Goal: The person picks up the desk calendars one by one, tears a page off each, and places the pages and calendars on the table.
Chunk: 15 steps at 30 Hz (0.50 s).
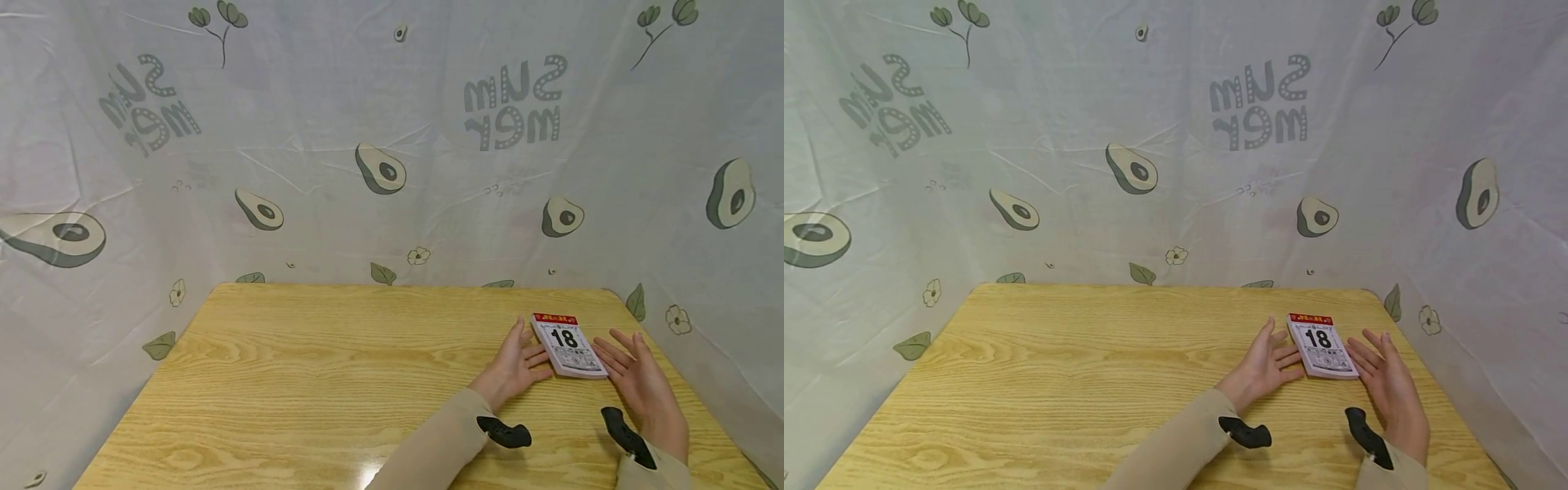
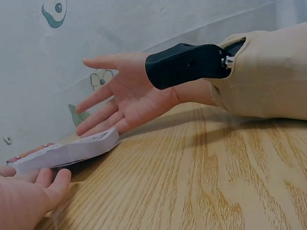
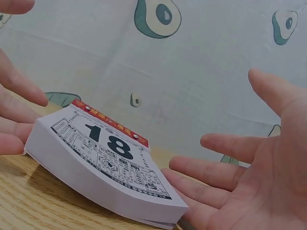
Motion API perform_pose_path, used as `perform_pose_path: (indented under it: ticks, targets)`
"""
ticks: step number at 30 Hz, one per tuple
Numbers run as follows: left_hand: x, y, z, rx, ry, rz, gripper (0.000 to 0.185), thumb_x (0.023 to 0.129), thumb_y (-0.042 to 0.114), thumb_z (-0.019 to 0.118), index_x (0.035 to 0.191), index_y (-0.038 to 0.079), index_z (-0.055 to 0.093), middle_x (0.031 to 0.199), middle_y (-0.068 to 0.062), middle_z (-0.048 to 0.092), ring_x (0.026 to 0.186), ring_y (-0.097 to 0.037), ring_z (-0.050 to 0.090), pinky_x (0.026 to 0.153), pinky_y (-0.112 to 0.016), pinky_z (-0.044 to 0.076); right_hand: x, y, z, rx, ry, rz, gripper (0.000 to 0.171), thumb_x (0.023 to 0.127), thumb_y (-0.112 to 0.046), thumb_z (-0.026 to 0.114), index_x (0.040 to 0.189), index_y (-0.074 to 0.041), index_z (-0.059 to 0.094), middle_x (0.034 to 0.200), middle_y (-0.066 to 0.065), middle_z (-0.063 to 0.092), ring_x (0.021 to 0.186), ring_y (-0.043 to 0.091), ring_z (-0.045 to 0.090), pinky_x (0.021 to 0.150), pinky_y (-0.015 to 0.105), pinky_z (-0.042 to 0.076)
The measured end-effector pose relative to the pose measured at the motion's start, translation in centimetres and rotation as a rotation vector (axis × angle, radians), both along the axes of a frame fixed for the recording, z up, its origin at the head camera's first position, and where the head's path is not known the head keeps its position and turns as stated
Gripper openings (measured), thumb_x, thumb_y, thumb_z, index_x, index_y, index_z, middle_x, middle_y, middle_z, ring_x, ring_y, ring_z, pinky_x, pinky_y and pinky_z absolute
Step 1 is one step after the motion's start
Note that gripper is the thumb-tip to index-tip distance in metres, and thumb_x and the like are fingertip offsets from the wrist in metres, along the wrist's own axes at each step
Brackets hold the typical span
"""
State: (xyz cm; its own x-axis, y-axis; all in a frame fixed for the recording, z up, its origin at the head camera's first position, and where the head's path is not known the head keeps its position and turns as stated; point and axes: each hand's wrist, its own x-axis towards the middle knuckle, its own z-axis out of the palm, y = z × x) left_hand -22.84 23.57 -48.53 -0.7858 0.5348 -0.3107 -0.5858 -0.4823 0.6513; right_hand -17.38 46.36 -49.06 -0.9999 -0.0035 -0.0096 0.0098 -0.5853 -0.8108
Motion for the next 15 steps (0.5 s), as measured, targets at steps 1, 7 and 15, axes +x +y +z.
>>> perform_pose_path:
  ticks: [1,7,15]
  targets:
    - [0.01,-0.02,-0.01,-0.002,0.003,0.000,0.099,0.083,0.071,0.056,0.150,0.001,0.032,0.140,-0.028,0.048,0.130,-0.043,0.046,0.106,-0.064,0.036,-0.02,0.02,0.02,-0.007,-0.002,0.001,0.084,0.101,-0.047,0.039,0.152,-0.018,-0.021,0.104,-0.003,0.071,0.099,0.013,0.070,0.083,0.026,0.056]
    - [-0.11,-0.09,-0.14,-0.007,0.001,0.001,0.097,0.086,0.069,0.054,0.149,-0.001,0.033,0.139,-0.026,0.049,0.131,-0.045,0.045,0.107,-0.061,0.037,-0.02,0.04,0.05,-0.027,-0.023,0.010,0.083,0.100,-0.048,0.041,0.153,-0.022,-0.017,0.104,-0.001,0.072,0.099,0.016,0.070,0.083,0.028,0.057]
    - [-0.31,0.03,-0.55,-0.005,0.008,-0.013,0.092,0.087,0.067,0.054,0.146,-0.002,0.038,0.136,-0.024,0.051,0.128,-0.045,0.048,0.106,-0.060,0.039,0.12,-0.06,0.15,0.008,-0.002,0.042,0.077,0.101,-0.047,0.038,0.155,-0.027,-0.013,0.109,0.000,0.073,0.102,0.017,0.070,0.084,0.029,0.057]
